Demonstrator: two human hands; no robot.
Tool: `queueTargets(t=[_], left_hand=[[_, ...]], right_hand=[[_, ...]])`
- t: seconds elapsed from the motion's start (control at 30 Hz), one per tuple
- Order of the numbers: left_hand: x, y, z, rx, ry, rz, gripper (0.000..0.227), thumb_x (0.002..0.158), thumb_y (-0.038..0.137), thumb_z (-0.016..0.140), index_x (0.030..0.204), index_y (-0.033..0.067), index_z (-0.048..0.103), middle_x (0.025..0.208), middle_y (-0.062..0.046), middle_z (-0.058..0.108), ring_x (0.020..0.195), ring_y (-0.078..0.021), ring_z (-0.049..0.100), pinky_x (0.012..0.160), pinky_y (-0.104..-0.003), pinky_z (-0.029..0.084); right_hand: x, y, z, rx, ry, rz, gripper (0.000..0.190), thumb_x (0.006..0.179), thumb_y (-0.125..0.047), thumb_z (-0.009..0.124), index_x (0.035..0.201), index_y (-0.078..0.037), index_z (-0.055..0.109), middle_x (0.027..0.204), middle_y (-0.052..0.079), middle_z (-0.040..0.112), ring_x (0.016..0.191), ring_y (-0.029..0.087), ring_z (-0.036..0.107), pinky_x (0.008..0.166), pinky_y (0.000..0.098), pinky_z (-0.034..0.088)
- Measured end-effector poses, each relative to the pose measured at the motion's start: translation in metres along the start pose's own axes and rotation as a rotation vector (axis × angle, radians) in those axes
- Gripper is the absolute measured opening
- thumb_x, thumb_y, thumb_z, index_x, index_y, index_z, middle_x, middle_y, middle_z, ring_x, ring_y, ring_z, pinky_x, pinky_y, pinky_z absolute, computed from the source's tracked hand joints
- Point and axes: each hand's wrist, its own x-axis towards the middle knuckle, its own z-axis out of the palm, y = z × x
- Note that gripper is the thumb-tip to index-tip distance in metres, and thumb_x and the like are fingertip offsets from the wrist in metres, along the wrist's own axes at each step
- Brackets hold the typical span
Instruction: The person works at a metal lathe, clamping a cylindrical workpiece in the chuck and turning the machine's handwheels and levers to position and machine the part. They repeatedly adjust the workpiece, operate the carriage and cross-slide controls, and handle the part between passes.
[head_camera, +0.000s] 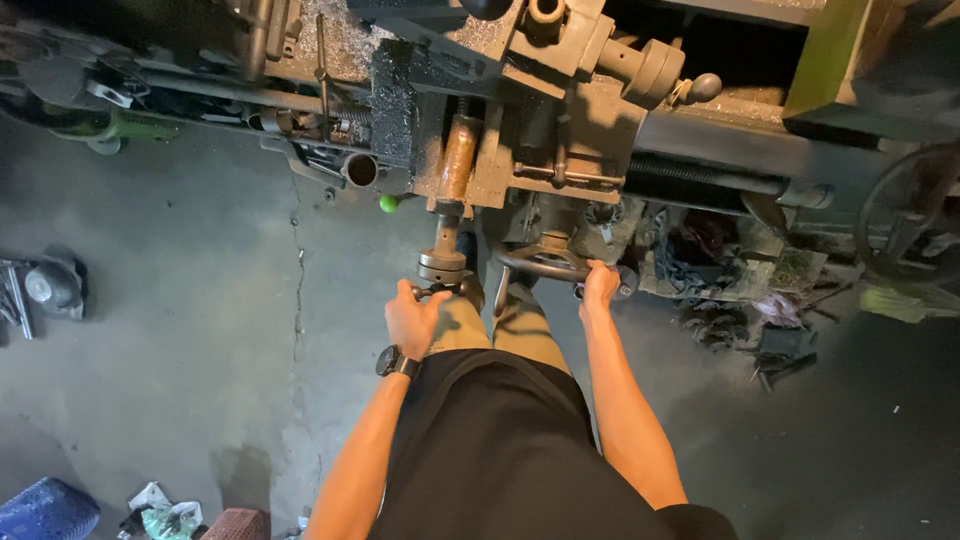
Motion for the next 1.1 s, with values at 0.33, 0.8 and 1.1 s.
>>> queueTargets(t=[0.33, 0.8, 1.1], left_hand=[[0.028, 0.005, -0.02, -0.406, -0.475, -0.096, 0.033, 0.08, 0.02, 0.082, 0.104, -0.0019, 0.076, 0.078, -0.007, 0.076, 0.058, -0.0101, 0.069, 0.048, -0.029, 0.054], [0.01, 0.013, -0.003, -0.089, -0.102, 0.093, 0.033, 0.075, 0.021, 0.086, 0.096, -0.0022, 0.076, 0.076, -0.018, 0.074, 0.064, -0.0285, 0.07, 0.063, -0.04, 0.053], [0.001, 0.02, 0.001, -0.091, -0.043, 0.071, 0.029, 0.079, 0.018, 0.081, 0.1, -0.0008, 0.075, 0.086, -0.023, 0.074, 0.08, -0.0388, 0.074, 0.07, -0.042, 0.055]], right_hand=[[0.002, 0.003, 0.001, -0.016, 0.024, 0.009, 0.028, 0.082, -0.017, 0.066, 0.1, 0.003, 0.069, 0.091, 0.012, 0.07, 0.073, 0.022, 0.06, 0.061, 0.0367, 0.045], [0.01, 0.011, -0.001, -0.048, 0.03, -0.026, 0.029, 0.082, -0.018, 0.066, 0.098, 0.006, 0.068, 0.095, 0.014, 0.071, 0.083, 0.025, 0.061, 0.071, 0.0381, 0.046], [0.006, 0.007, 0.001, -0.018, 0.049, -0.041, 0.029, 0.082, -0.017, 0.066, 0.099, 0.007, 0.067, 0.098, 0.016, 0.07, 0.088, 0.026, 0.062, 0.077, 0.0375, 0.047]])
